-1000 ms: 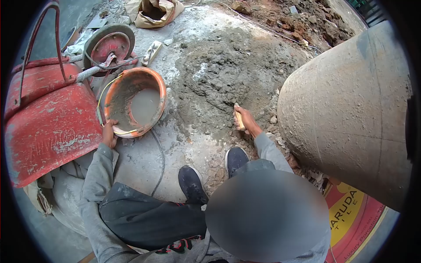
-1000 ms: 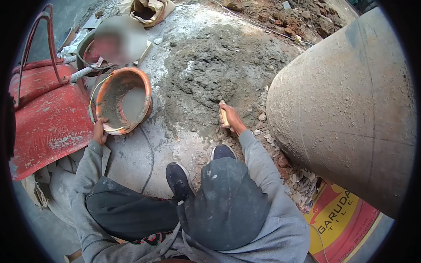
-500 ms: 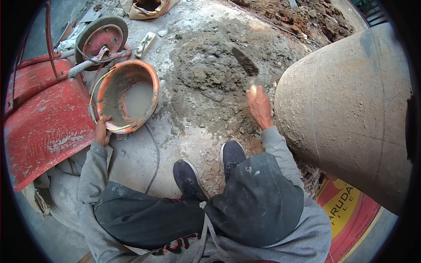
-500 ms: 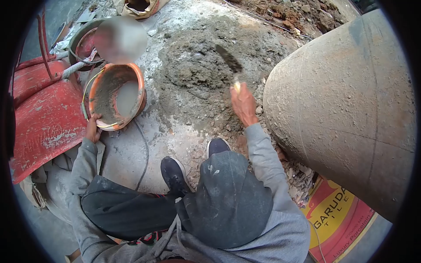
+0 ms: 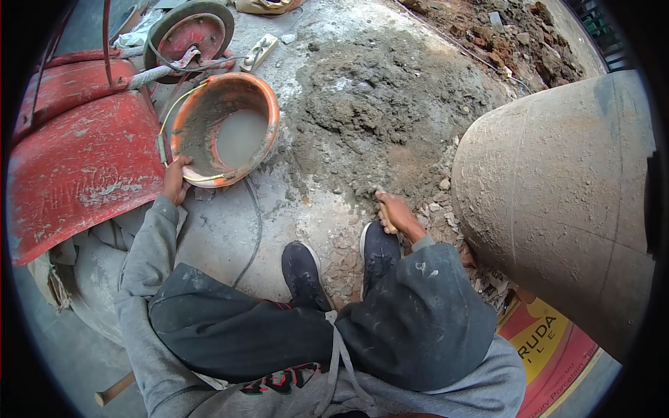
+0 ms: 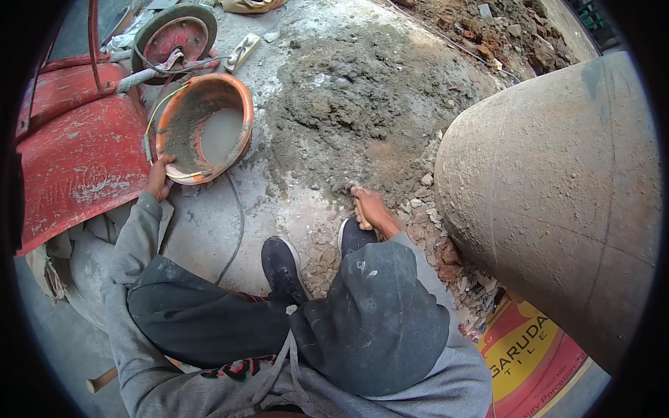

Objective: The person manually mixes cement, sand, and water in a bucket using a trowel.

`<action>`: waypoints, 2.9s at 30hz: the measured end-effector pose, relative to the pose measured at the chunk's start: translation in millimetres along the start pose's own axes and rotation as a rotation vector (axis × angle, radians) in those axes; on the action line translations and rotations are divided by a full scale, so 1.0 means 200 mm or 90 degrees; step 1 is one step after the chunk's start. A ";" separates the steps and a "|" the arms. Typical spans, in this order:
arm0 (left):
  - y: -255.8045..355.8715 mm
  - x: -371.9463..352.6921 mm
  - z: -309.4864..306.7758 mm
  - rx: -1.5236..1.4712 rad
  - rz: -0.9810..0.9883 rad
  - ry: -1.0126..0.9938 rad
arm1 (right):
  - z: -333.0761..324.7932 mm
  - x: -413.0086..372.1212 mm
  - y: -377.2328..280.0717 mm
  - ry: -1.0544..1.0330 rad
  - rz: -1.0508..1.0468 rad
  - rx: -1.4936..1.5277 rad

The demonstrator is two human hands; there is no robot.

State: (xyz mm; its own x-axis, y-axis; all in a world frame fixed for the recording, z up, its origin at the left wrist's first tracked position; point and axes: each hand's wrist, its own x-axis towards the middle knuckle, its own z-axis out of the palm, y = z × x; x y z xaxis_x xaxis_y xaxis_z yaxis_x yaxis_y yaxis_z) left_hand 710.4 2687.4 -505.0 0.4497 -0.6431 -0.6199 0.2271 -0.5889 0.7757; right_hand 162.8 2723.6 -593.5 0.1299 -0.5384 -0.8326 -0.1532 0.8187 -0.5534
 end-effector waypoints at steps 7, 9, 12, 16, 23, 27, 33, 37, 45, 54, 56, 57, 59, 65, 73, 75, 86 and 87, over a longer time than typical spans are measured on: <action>0.00 -0.04 0.02 0.009 -0.007 0.001 | 0.05 0.15 -0.21 -0.094 -0.038 0.062; 0.01 -0.08 0.03 0.020 -0.012 0.017 | 0.05 0.12 -0.23 -0.111 -0.042 0.078; 0.00 -0.08 0.02 0.026 -0.010 0.005 | 0.00 0.02 -0.34 -0.043 -0.178 -0.026; 0.00 -0.05 0.02 0.016 -0.011 0.011 | -0.04 0.14 -0.44 0.272 -0.497 -0.395; -0.01 -0.07 0.00 0.050 -0.010 0.010 | -0.21 0.01 -0.50 0.436 -0.688 -0.543; 0.01 -0.07 0.03 0.055 -0.011 0.037 | -0.16 -0.20 -0.31 0.077 -0.478 -0.554; -0.01 -0.04 0.02 0.031 -0.005 0.023 | -0.16 0.00 -0.08 0.081 -0.606 -0.806; -0.01 -0.04 0.01 0.035 0.001 0.013 | -0.17 0.21 -0.32 0.211 -0.568 -0.824; 0.01 -0.11 0.03 0.067 0.004 0.025 | -0.23 0.26 -0.57 0.125 -0.223 -0.248; -0.08 -0.04 -0.05 0.055 0.023 -0.018 | -0.75 -0.01 -0.56 0.196 -0.167 -0.394; -0.11 -0.03 -0.06 0.045 0.010 -0.015 | -0.79 0.07 -0.52 0.287 -0.182 -0.395; -0.09 -0.02 -0.06 0.039 0.007 -0.008 | -0.80 0.17 -0.49 0.375 -0.207 -0.387; -0.08 -0.04 -0.03 0.026 0.016 -0.009 | -0.63 0.50 -0.43 0.283 -0.160 -0.156; -0.04 -0.08 -0.01 0.045 0.006 0.019 | -0.26 0.18 -0.54 0.372 -0.491 -0.664; -0.02 -0.06 0.00 0.047 0.009 0.010 | -0.35 0.58 -0.83 0.480 -0.560 -0.707; -0.02 -0.05 0.00 0.031 0.016 0.001 | -0.34 0.62 -0.81 0.444 -0.578 -0.751; 0.00 -0.07 -0.01 0.028 0.015 0.014 | -0.57 0.22 -0.21 0.420 -0.277 -0.270; -0.02 -0.06 0.00 0.024 0.009 0.010 | -0.53 0.25 -0.20 0.424 -0.281 -0.266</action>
State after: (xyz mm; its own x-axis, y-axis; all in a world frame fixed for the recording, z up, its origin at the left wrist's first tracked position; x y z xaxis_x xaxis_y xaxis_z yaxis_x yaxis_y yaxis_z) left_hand 703.9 2697.5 -500.7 0.4660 -0.6437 -0.6070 0.1883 -0.5981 0.7790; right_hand 70.9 2642.6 -615.4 -0.3128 -0.8969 -0.3126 -0.5845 0.4412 -0.6810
